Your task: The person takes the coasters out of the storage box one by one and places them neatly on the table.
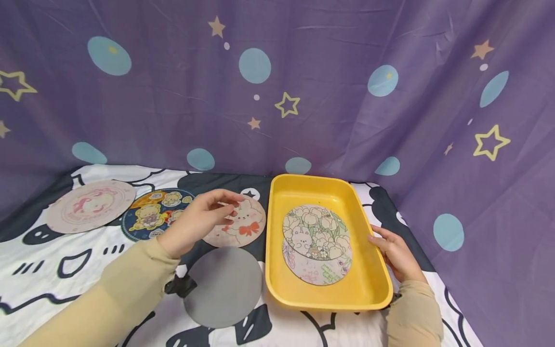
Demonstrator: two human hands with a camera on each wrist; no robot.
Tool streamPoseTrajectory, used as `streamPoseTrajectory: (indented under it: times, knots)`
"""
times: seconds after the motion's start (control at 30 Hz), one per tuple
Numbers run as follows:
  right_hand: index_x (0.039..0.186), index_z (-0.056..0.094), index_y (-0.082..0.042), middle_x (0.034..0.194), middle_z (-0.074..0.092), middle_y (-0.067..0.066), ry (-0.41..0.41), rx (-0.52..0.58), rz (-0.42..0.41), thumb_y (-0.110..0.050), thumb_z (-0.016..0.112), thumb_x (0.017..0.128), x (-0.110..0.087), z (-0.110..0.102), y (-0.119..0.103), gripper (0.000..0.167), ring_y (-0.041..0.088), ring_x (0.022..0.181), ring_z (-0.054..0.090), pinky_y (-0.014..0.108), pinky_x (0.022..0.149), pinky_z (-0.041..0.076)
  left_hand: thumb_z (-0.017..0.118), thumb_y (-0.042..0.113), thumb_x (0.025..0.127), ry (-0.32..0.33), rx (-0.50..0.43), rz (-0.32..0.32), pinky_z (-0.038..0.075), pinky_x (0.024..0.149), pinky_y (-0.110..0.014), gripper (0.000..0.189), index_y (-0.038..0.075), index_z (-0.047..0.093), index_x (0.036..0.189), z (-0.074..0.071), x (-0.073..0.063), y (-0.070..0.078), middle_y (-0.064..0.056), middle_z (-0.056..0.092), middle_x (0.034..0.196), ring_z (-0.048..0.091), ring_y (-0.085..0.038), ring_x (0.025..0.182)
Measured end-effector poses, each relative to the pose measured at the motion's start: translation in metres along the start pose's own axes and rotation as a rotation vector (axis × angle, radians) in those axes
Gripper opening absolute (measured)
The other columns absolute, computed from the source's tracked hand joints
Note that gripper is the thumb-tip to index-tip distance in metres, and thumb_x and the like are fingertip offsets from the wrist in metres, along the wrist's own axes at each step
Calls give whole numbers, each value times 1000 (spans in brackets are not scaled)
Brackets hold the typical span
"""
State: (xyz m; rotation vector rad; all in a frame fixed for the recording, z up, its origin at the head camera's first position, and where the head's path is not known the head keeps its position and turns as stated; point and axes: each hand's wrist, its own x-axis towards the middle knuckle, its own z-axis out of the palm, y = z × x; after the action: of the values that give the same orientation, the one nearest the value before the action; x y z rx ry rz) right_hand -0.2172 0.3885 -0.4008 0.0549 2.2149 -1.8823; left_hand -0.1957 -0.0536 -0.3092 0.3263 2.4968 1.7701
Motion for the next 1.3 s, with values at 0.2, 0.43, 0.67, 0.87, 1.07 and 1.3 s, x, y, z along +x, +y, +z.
streamPoseTrajectory:
  times: [0.2, 0.43, 0.67, 0.87, 1.07, 1.3]
  knots:
    - [153, 25, 3, 100, 73, -13, -5, -7, -2, -22, 54, 103, 0, 0, 1, 64, 9, 86, 72, 26, 77, 60, 52, 10, 103, -19, -37, 8, 57, 93, -38, 26, 7, 62, 127, 4, 4, 11, -12, 61, 126, 60, -30, 113]
    - [150, 33, -3, 100, 73, -12, -3, -9, -9, -23, 55, 102, -2, 0, 1, 57, 9, 86, 72, 26, 77, 60, 52, 12, 103, -28, -165, -44, 56, 95, -38, 30, 9, 59, 131, 10, 15, 15, -10, 57, 131, 58, -29, 114]
    - [150, 34, -4, 101, 73, -12, -3, 5, -8, -23, 55, 102, -2, 0, 1, 56, 9, 87, 72, 26, 78, 60, 52, 8, 102, 1, -336, -112, 57, 93, -34, 32, 8, 57, 133, 18, 30, 17, -11, 57, 129, 59, -21, 102]
    - [151, 32, -1, 100, 73, -12, 4, -1, -2, -23, 56, 102, -1, 1, 0, 59, 9, 86, 72, 25, 78, 60, 56, 9, 101, 55, -419, -135, 59, 89, -31, 30, 8, 60, 130, 28, 39, 16, -10, 59, 125, 60, -24, 102]
    - [152, 28, 2, 100, 73, -12, 8, -7, 5, -24, 56, 102, -1, 2, 0, 64, 9, 86, 72, 25, 78, 60, 55, 11, 101, 55, -522, -183, 58, 92, -31, 29, 9, 60, 130, 34, 48, 17, -9, 60, 123, 60, -18, 96]
    - [151, 31, -1, 100, 73, -11, 7, -2, 4, -24, 56, 102, -2, 1, 1, 60, 10, 86, 72, 26, 78, 60, 54, 9, 101, 54, -634, -249, 56, 95, -31, 30, 10, 60, 130, 39, 58, 17, -8, 58, 126, 59, -20, 99]
